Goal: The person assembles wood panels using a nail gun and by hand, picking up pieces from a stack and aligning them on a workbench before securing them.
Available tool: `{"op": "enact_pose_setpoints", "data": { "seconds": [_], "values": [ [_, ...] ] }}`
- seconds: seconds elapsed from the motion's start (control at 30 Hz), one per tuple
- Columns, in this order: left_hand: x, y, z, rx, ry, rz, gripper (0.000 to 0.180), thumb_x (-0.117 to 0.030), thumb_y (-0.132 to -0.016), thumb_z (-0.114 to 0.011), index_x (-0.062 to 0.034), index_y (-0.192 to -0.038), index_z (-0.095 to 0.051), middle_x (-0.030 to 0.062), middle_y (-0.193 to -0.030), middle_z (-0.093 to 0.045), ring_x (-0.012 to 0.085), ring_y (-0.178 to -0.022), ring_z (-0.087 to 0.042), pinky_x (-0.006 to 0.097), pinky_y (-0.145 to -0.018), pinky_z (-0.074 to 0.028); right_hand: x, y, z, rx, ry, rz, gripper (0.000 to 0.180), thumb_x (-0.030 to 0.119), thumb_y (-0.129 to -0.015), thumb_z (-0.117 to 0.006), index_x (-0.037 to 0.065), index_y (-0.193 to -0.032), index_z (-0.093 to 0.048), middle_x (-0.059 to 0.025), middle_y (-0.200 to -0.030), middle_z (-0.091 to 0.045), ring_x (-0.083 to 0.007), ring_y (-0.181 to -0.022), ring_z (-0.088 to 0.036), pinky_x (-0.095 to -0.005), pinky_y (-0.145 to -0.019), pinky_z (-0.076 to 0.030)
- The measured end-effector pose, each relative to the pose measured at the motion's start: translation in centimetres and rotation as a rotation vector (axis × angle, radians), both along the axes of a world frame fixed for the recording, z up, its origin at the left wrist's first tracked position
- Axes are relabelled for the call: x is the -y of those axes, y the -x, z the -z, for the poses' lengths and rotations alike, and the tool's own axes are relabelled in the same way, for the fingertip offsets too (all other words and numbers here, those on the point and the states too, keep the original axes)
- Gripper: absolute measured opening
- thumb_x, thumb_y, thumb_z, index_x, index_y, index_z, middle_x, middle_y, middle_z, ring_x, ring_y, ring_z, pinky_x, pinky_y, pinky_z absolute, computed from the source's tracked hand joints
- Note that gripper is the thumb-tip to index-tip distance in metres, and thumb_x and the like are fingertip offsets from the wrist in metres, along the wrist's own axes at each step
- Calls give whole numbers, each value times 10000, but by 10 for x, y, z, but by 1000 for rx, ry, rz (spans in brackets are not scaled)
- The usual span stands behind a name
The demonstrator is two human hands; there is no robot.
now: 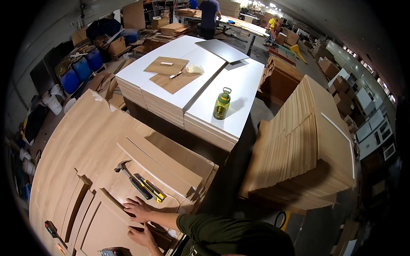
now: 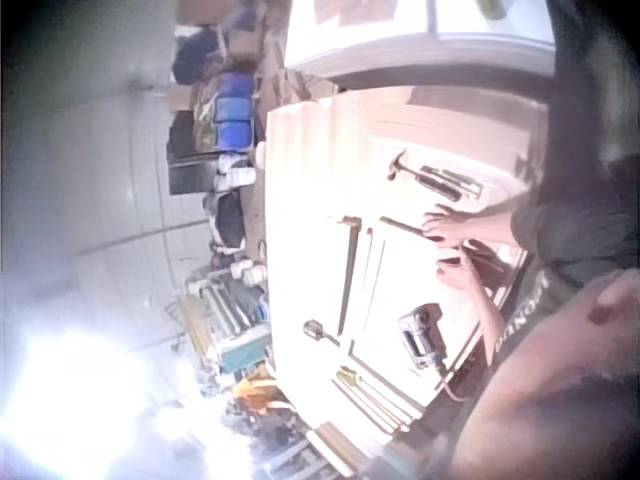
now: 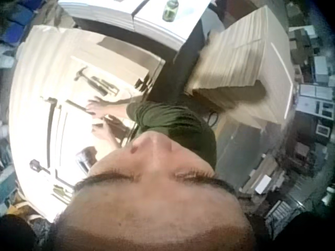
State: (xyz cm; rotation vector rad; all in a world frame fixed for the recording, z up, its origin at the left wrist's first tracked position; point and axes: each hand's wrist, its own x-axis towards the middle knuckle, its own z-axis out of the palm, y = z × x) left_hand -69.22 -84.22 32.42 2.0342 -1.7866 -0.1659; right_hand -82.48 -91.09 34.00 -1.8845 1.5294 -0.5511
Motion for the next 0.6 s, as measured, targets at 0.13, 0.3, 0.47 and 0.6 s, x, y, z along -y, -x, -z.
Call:
{"op": "enact_pose_setpoints", "data": {
  "seconds": [0.13,0.3,0.47,0.6],
  "values": [
    [6,0,11,22,89,51,869,-360,-680,-821,39,-1349,-435,250,-1109,-493,419,-1028,-497,461,-901,-422,-7,4,3,59,82,60,591,391,-841,-615,67,-1330,-541,-57,-1476,-414,-261,-1458,-196,-519,-1186,-70],
    [11,-1,11,-30,26,96,781,-282,-708,-774,35,-1340,-443,248,-1142,-464,405,-1045,-492,463,-917,-418,-8,8,6,107,102,85,552,371,-829,-624,64,-1286,-579,-56,-1412,-496,-261,-1440,-249,-514,-1189,-81],
    [51,-51,17,-665,-320,155,742,-112,-710,-699,87,-1362,-405,171,-1126,-423,260,-977,-507,377,-851,-455,-4,2,-1,93,86,87,543,367,-825,-629,64,-1274,-586,-47,-1396,-513,-261,-1433,-268,-519,-1187,-96],
    [113,-35,13,-685,-240,103,316,-148,-788,-629,47,-1016,-528,183,-974,-444,280,-811,-509,389,-749,-441,-7,4,2,98,122,133,492,357,-824,-641,58,-1214,-609,-56,-1355,-534,-263,-1427,-276,-521,-1184,-116]
  ]
}}
